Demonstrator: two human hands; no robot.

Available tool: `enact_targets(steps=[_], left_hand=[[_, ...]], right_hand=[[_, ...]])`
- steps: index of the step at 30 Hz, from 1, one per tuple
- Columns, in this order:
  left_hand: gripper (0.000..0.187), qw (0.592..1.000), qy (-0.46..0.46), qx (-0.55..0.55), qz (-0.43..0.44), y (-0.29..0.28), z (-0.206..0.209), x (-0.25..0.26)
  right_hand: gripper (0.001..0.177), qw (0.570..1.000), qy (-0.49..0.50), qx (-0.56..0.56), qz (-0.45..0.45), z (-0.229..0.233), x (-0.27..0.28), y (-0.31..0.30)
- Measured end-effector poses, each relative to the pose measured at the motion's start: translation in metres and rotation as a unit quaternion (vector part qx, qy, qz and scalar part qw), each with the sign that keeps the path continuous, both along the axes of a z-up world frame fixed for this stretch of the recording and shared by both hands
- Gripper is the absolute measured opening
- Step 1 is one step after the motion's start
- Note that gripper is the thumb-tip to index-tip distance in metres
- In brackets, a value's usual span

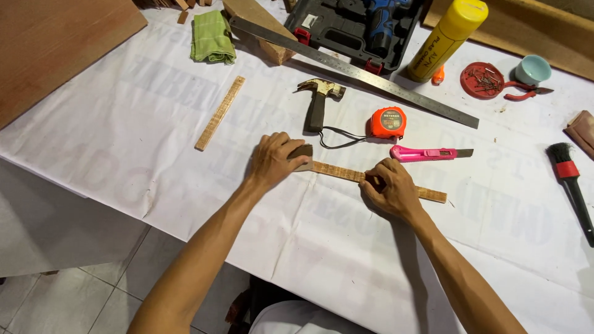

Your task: Measure and prepare a small wooden slat using a tape measure and marking it with a cutter.

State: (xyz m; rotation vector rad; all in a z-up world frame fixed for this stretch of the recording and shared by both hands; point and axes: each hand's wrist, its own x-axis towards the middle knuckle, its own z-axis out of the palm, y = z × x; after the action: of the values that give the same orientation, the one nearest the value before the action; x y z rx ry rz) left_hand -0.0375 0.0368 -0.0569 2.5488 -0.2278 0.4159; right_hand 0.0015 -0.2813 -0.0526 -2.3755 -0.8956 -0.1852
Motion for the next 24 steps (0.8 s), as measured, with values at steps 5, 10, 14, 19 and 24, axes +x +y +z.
enact_targets(steps=[5, 10, 14, 19, 24], left_hand=[[0.043, 1.0, -0.014, 0.014, 0.014, 0.012, 0.003, -0.003], [0.043, 1.0, -0.001, 0.005, 0.015, 0.011, 0.004, -0.005], [0.043, 1.0, -0.001, 0.006, 0.008, 0.013, 0.002, -0.002], [0.043, 0.999, 0.025, 0.019, -0.04, 0.027, 0.011, 0.007], [0.043, 0.991, 0.024, 0.045, -0.126, 0.06, 0.019, 0.019]], right_hand=[[0.027, 0.999, -0.033, -0.041, -0.004, -0.006, 0.003, 0.013], [0.032, 0.995, -0.086, -0.048, 0.012, -0.005, -0.011, 0.06], [0.031, 0.996, -0.086, -0.021, 0.015, -0.016, -0.017, 0.093], [0.024, 0.994, -0.073, -0.071, -0.036, -0.037, -0.018, 0.105], [0.018, 0.985, -0.116, -0.089, -0.088, -0.009, -0.04, 0.125]])
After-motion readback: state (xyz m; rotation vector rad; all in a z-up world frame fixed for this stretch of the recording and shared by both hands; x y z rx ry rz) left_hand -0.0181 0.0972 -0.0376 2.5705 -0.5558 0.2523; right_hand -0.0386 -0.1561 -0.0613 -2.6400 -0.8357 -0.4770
